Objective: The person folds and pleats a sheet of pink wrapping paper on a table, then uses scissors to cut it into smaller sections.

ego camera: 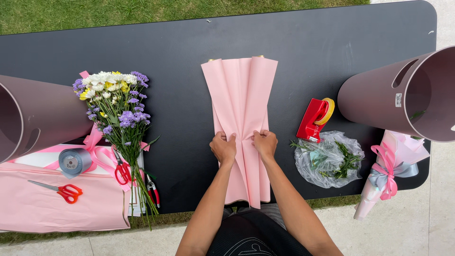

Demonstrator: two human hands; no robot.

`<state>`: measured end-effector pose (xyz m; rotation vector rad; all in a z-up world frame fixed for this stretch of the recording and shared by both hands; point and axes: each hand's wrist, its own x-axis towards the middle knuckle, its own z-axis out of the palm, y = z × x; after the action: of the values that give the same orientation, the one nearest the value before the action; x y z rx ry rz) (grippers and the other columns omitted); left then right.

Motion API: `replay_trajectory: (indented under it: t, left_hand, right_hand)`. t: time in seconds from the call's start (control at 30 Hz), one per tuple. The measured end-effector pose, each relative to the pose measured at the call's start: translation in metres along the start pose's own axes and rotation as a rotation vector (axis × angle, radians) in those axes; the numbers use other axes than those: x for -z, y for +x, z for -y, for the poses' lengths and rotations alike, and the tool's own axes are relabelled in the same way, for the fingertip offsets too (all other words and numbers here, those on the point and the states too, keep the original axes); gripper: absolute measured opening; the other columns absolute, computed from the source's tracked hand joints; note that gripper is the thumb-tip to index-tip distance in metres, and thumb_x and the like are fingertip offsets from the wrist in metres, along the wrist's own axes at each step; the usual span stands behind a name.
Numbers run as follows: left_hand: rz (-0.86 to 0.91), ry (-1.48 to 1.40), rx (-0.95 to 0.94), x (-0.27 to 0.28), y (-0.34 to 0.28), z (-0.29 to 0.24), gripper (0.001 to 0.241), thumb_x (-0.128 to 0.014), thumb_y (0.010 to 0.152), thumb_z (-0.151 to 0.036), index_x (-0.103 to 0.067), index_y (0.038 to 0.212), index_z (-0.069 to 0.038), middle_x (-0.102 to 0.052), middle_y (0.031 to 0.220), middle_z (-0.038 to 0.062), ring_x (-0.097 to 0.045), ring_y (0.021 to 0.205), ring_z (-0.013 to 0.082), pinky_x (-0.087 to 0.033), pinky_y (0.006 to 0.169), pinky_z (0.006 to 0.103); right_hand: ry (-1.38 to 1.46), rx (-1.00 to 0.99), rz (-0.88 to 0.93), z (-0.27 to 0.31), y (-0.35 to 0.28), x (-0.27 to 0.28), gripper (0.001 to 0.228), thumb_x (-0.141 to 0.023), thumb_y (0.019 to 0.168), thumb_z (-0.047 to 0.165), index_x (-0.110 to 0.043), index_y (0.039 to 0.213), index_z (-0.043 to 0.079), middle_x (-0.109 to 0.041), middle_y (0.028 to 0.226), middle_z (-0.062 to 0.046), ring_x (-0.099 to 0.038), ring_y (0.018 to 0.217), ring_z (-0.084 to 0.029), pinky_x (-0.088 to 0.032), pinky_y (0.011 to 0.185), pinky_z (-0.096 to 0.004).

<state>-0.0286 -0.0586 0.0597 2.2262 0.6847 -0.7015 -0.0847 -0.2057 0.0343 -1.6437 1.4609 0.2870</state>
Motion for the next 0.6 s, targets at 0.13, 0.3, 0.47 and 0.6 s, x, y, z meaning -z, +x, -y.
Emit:
replay_trajectory:
  t: [0.13, 0.3, 0.47, 0.6]
  left_hand:
    - [-0.167, 0.096, -0.115, 0.024, -0.025, -0.025, 0.052, -0.108, 0.086, -0.032, -0.074, 0.124, -0.02, -0.072, 0.121, 0.001, -0.077, 0.127, 0.0352, -0.068, 0.102, 0.0563]
    - [-0.08, 0.128, -0.1, 0.026, -0.021, -0.024, 0.088, -0.108, 0.088, -0.041, -0.057, 0.154, -0.013, -0.072, 0.136, 0.011, -0.068, 0.138, 0.0403, -0.053, 0.12, 0.0552]
    - [-0.042, 0.117, -0.084, 0.021, -0.013, -0.013, 0.058, -0.105, 0.092, -0.044, -0.075, 0.128, -0.011, -0.083, 0.119, 0.013, -0.083, 0.121, 0.0452, -0.064, 0.104, 0.0583]
    - [-0.025, 0.103, -0.093, 0.022, -0.022, -0.018, 0.048, -0.1, 0.095, -0.048, -0.077, 0.116, -0.012, -0.087, 0.108, 0.02, -0.085, 0.111, 0.0525, -0.066, 0.097, 0.0598]
  right_hand:
    - [-0.133, 0.104, -0.049, 0.014, -0.018, 0.018, 0.022, -0.086, 0.103, 0.035, -0.094, 0.109, 0.015, -0.091, 0.094, -0.005, -0.089, 0.094, -0.031, -0.069, 0.082, -0.046]
    - [-0.26, 0.27, -0.255, 0.021, -0.042, 0.024, 0.021, -0.094, 0.101, 0.031, -0.091, 0.108, 0.011, -0.067, 0.123, -0.008, -0.07, 0.129, -0.037, -0.063, 0.109, -0.049]
    - [-0.188, 0.346, -0.232, 0.006, -0.032, 0.019, 0.019, -0.095, 0.101, 0.031, -0.087, 0.104, 0.015, -0.06, 0.129, -0.007, -0.066, 0.129, -0.036, -0.052, 0.112, -0.049]
    - [0.024, 0.388, -0.17, 0.001, -0.028, 0.015, 0.018, -0.096, 0.101, 0.025, -0.085, 0.103, 0.011, -0.063, 0.117, -0.012, -0.074, 0.116, -0.038, -0.056, 0.104, -0.047]
